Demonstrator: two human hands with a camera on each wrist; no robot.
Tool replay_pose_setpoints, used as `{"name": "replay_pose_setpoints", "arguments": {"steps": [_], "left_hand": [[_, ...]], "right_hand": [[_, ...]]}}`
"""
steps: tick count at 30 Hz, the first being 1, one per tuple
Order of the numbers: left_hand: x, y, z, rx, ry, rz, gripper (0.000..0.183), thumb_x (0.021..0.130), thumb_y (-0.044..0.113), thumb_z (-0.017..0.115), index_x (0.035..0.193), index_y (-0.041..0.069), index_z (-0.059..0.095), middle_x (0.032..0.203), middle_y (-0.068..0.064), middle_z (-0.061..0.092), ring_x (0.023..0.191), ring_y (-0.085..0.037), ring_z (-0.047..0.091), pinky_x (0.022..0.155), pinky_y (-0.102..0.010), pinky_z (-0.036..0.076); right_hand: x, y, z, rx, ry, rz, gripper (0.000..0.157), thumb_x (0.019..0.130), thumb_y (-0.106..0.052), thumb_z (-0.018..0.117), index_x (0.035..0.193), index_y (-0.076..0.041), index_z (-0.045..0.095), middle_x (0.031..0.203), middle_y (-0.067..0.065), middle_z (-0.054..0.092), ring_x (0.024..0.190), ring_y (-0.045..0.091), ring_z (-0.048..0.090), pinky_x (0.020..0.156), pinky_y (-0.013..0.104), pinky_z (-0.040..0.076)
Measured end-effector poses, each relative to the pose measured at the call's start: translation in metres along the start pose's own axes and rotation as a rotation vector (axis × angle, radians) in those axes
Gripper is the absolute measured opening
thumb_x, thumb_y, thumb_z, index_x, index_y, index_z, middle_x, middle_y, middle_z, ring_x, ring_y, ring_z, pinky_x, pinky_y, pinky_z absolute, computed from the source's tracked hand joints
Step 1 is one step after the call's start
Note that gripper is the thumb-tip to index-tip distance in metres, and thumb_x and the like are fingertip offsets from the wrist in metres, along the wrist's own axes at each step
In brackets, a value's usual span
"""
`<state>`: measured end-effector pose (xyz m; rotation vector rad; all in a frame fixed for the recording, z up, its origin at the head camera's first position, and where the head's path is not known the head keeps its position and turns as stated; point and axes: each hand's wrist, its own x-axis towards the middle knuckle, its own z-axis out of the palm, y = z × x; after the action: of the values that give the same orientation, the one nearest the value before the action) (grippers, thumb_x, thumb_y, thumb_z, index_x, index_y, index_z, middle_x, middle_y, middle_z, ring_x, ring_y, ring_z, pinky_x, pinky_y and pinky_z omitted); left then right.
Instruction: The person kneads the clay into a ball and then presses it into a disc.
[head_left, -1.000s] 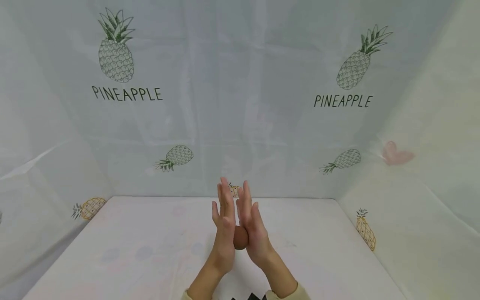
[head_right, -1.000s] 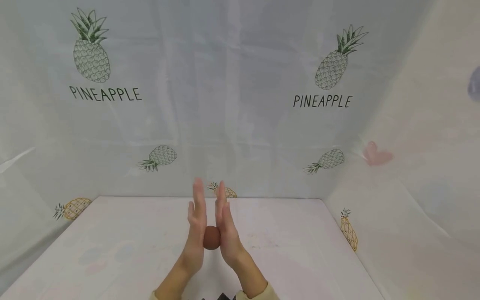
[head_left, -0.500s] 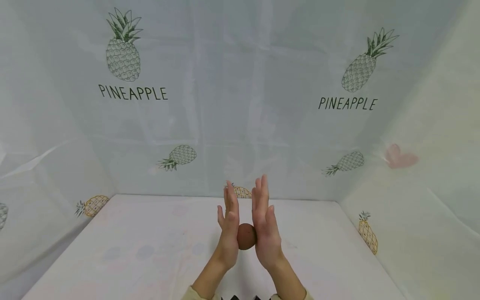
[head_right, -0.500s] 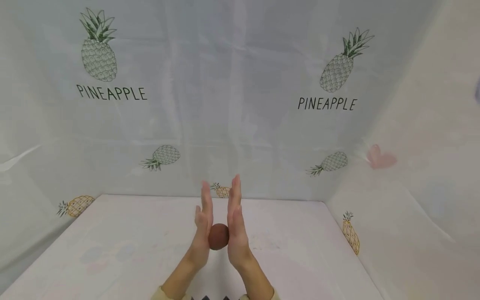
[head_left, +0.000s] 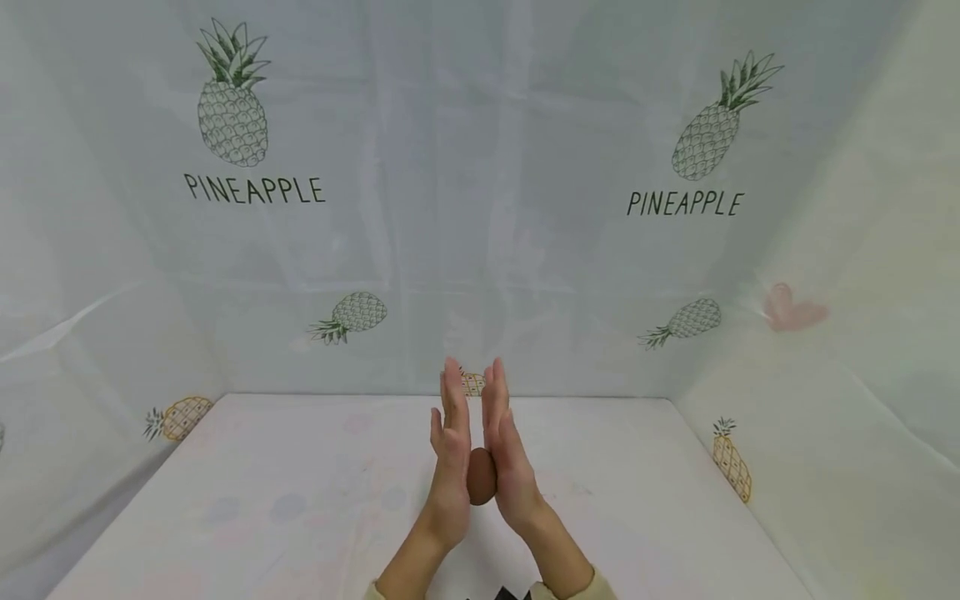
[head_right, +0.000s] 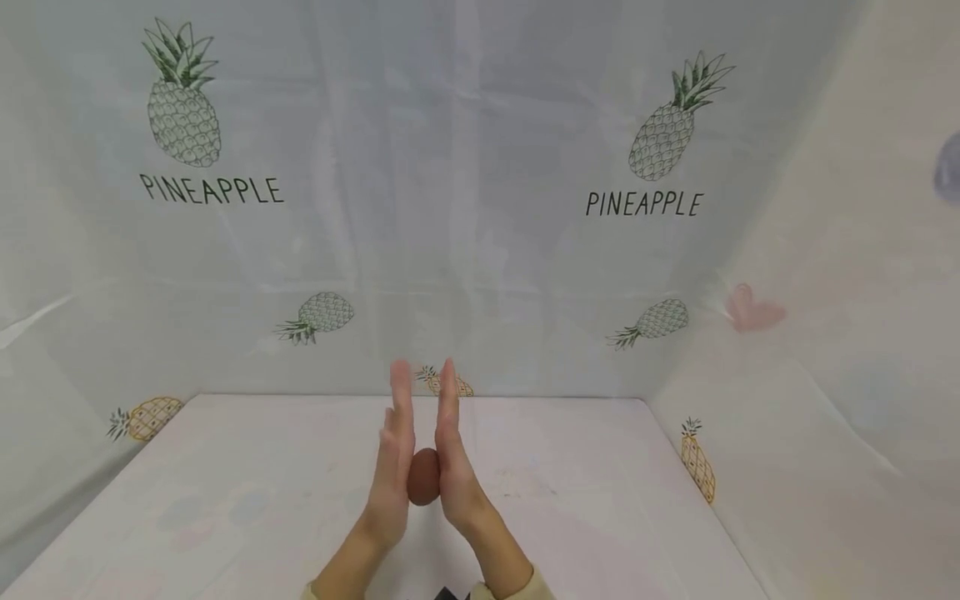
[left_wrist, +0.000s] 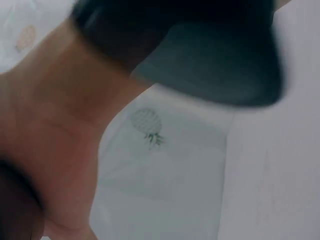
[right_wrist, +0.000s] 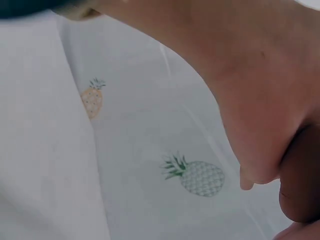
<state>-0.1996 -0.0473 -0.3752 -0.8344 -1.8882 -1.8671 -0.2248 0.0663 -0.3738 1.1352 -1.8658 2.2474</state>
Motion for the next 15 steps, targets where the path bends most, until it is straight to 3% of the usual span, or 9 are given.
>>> {"name": "replay_pose_setpoints", "arguments": {"steps": [8, 15], "left_hand": [[0.008, -0.009, -0.019, -0.025, 0.075, -0.001, 0.067, 0.108, 0.062, -0.002, 0.168, 0.035, -0.016, 0.175, 0.010, -0.024, 0.160, -0.011, -0.026, 0.116, -0.061, -0.031], [0.004, -0.018, -0.008, 0.032, 0.048, -0.058, 0.063, 0.110, 0.059, 0.000, 0.167, 0.039, -0.015, 0.175, 0.015, -0.022, 0.160, -0.008, -0.024, 0.117, -0.062, -0.029]], "right_hand": [[-0.005, -0.009, 0.016, -0.014, -0.039, 0.005, 0.058, 0.113, -0.043, 0.000, 0.169, -0.039, -0.015, 0.177, -0.013, -0.016, 0.163, 0.019, -0.018, 0.120, 0.069, -0.021], [-0.008, -0.028, 0.011, -0.001, -0.006, -0.052, 0.057, 0.112, -0.046, -0.004, 0.168, -0.042, -0.017, 0.176, -0.013, -0.018, 0.163, 0.017, -0.017, 0.121, 0.065, -0.023]]}}
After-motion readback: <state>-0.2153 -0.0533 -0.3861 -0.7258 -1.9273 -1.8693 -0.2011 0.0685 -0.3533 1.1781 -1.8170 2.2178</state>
